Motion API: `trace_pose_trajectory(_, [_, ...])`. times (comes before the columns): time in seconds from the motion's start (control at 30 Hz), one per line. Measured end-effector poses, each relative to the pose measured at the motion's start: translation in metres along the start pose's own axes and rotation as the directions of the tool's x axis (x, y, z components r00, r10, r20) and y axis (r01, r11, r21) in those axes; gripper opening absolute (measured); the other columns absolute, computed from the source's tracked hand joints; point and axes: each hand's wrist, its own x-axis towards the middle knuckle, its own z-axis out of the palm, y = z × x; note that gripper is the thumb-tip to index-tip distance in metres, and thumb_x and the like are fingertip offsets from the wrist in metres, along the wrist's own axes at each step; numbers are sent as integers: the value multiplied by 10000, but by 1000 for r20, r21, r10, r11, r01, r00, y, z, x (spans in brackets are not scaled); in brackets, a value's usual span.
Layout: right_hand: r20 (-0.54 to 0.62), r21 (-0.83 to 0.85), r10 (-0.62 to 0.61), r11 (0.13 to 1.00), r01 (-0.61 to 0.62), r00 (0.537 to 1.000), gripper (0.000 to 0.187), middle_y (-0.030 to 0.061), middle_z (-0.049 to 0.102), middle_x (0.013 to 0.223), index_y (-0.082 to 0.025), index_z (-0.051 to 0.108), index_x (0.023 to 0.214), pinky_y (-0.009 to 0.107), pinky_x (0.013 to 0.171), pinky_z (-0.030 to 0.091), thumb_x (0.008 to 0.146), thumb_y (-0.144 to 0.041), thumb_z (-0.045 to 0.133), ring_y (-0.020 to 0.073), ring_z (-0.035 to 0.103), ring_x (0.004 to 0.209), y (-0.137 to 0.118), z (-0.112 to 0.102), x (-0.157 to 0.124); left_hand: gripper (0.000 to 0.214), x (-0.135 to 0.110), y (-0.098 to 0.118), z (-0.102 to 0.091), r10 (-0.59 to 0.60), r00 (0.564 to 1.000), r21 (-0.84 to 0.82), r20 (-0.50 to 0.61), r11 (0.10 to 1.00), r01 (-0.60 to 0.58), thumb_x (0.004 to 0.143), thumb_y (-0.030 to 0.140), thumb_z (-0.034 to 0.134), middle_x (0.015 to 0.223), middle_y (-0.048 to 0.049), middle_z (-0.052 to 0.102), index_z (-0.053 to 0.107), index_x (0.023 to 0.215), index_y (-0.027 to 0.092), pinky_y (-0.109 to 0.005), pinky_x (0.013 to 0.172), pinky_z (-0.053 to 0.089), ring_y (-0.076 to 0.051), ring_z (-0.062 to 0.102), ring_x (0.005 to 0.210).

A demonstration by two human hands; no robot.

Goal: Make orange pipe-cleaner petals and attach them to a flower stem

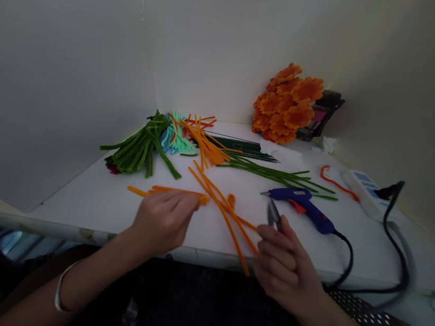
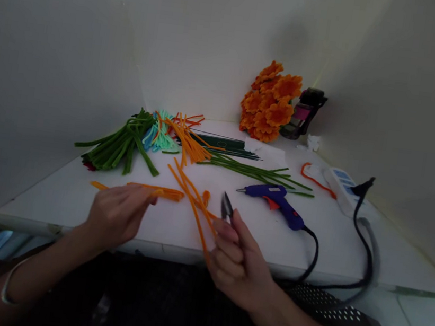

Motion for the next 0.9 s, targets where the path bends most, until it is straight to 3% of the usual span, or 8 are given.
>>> trace_pose_trajectory(0.13, [-251, -140, 184, 965, -223, 950, 362, -138, 210, 395, -195, 418, 693, 164, 288, 87, 860, -483, 560, 22, 79, 291, 3, -4, 5, 210, -2, 16, 6, -37, 991, -104, 132, 993, 51, 869, 82, 383, 607, -17, 637, 550, 761, 148, -242, 518, 479, -147, 621, 561])
trace_pose_trajectory(0.23, [-304, -156, 250, 939, -308, 919, 376, -140, 213, 377, -196, 423, 694, 159, 288, 113, 846, -510, 563, 27, 78, 290, 13, -8, 5, 220, -6, 25, 12, -58, 984, -113, 170, 991, 78, 886, 100, 377, 608, -19, 634, 550, 758, 147, -250, 504, 472, -156, 622, 563])
trace_pose_trajectory(0.4, [-400, -194, 251, 917, -349, 882, 405, -149, 205, 358, -200, 410, 677, 150, 289, 129, 802, -532, 605, 27, 58, 296, 17, -3, 5, 241, -7, 29, 13, -60, 978, -98, 201, 992, 81, 911, 129, 354, 590, -22, 616, 549, 771, 146, -257, 490, 452, -161, 606, 546])
trace_pose_trajectory(0.73, [-362, -180, 238, 931, -318, 901, 379, -144, 214, 366, -194, 442, 692, 155, 296, 132, 826, -518, 585, 28, 75, 293, 17, 0, 6, 203, -5, 38, 14, 15, 979, -35, 204, 999, -8, 893, 113, 377, 557, 4, 557, 532, 771, 160, -272, 480, 414, -156, 550, 520])
trace_pose_trajectory(0.9, [-316, -110, 222, 957, -268, 922, 363, -147, 248, 363, -197, 428, 698, 156, 298, 116, 830, -492, 594, 27, 74, 287, 19, -1, 5, 221, -11, 47, 19, 68, 988, -31, 137, 997, -65, 852, 60, 339, 536, 8, 538, 517, 770, 161, -270, 457, 399, -151, 527, 500])
